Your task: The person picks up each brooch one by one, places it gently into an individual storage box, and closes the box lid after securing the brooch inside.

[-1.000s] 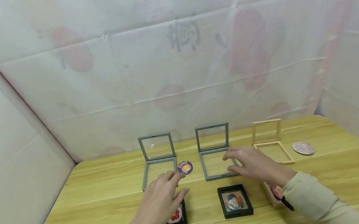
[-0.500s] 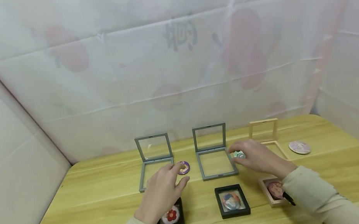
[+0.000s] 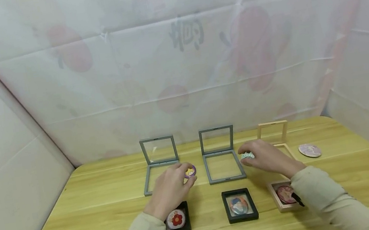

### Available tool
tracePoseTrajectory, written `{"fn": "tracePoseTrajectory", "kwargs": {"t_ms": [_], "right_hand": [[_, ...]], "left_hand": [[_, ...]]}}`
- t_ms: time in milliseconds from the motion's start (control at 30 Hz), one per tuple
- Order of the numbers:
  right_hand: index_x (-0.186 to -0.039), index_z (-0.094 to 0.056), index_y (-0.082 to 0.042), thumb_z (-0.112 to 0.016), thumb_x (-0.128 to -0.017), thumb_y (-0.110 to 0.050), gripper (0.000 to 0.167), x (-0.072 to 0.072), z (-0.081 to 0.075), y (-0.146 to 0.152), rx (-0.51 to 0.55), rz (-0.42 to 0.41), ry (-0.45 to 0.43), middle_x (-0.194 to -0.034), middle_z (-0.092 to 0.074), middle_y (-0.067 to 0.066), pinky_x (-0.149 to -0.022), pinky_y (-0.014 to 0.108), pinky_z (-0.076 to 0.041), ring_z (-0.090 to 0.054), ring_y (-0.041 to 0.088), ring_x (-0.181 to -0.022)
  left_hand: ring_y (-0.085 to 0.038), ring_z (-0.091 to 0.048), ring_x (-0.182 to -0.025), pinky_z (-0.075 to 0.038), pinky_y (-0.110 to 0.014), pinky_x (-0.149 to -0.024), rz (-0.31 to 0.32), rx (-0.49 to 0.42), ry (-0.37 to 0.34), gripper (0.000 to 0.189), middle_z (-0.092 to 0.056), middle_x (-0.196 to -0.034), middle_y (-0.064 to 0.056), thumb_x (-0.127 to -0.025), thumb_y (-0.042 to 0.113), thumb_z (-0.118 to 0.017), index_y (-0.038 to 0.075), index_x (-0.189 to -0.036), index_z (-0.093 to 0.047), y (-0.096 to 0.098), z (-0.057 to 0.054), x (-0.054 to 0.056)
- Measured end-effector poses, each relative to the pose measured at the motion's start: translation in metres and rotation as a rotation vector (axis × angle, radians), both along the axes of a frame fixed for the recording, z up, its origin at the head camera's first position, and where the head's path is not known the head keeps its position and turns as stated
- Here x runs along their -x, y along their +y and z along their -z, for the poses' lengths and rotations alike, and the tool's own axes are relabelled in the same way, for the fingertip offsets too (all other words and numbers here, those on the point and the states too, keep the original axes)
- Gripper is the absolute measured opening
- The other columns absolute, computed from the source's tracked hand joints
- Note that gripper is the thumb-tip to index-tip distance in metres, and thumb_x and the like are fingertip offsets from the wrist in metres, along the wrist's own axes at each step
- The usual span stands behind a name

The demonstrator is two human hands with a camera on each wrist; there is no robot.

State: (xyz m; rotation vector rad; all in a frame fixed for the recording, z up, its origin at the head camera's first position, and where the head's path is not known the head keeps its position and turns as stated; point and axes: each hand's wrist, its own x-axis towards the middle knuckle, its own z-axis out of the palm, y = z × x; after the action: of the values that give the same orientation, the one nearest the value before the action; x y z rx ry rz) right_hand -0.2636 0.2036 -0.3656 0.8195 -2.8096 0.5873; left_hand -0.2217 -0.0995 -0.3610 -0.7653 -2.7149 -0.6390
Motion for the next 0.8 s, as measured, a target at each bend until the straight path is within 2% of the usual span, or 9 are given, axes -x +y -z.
{"fn": "tracePoseTrajectory", "kwargs": {"t_ms": [133, 233, 400, 667, 800], "right_hand": [[-0.111, -0.072, 0.005, -0.073, -0.092, -0.006, 0.023, 0.003, -0.003, 0.002, -0.022, 0.019, -0.014, -0.109, -0.072, 0.017, -0.085, 0.053, -0.055, -0.068, 0.037, -0.101], [-0.112, -0.072, 0.005, -0.073, -0.092, -0.007, 0.023, 0.005, -0.005, 0.004, -0.04, 0.029, -0.02, -0.109, -0.071, 0.018, -0.086, 0.053, -0.054, -0.067, 0.037, -0.101], [-0.112, -0.072, 0.005, -0.073, -0.093, -0.008, 0.023, 0.009, -0.006, 0.007, -0.071, 0.033, -0.04, -0.11, -0.071, 0.018, -0.086, 0.054, -0.054, -0.067, 0.037, -0.103], [-0.111, -0.072, 0.004, -0.075, -0.091, -0.009, 0.024, 0.015, -0.003, 0.011, -0.122, 0.049, -0.061, -0.108, -0.071, 0.017, -0.085, 0.053, -0.054, -0.067, 0.036, -0.101], [-0.111, -0.072, 0.004, -0.076, -0.09, -0.009, 0.025, 0.017, -0.002, 0.011, -0.147, 0.065, -0.069, -0.108, -0.071, 0.017, -0.085, 0.053, -0.054, -0.067, 0.036, -0.101]], "left_hand": [[-0.025, -0.07, -0.095, -0.058, -0.039, -0.072, 0.025, 0.0, -0.074, 0.021, -0.071, -0.113, -0.013, -0.098, 0.018, -0.07, 0.006, -0.115, -0.071, 0.003, 0.0, 0.003], [-0.027, -0.069, -0.097, -0.058, -0.041, -0.075, 0.037, -0.001, -0.105, 0.023, -0.07, -0.115, -0.014, -0.098, 0.017, -0.07, 0.005, -0.117, -0.07, 0.005, 0.0, 0.005], [-0.024, -0.068, -0.093, -0.057, -0.04, -0.075, 0.039, 0.01, -0.107, 0.025, -0.071, -0.114, -0.013, -0.099, 0.018, -0.069, 0.004, -0.119, -0.07, 0.01, 0.0, 0.011], [-0.014, -0.062, -0.076, -0.052, -0.029, -0.063, 0.035, 0.017, -0.104, 0.025, -0.071, -0.101, -0.009, -0.098, 0.017, -0.07, 0.004, -0.119, -0.07, 0.016, 0.0, 0.018], [-0.015, -0.063, -0.076, -0.052, -0.029, -0.063, 0.023, 0.03, -0.103, 0.024, -0.071, -0.099, -0.01, -0.098, 0.016, -0.07, 0.003, -0.118, -0.07, 0.019, 0.001, 0.024]]}}
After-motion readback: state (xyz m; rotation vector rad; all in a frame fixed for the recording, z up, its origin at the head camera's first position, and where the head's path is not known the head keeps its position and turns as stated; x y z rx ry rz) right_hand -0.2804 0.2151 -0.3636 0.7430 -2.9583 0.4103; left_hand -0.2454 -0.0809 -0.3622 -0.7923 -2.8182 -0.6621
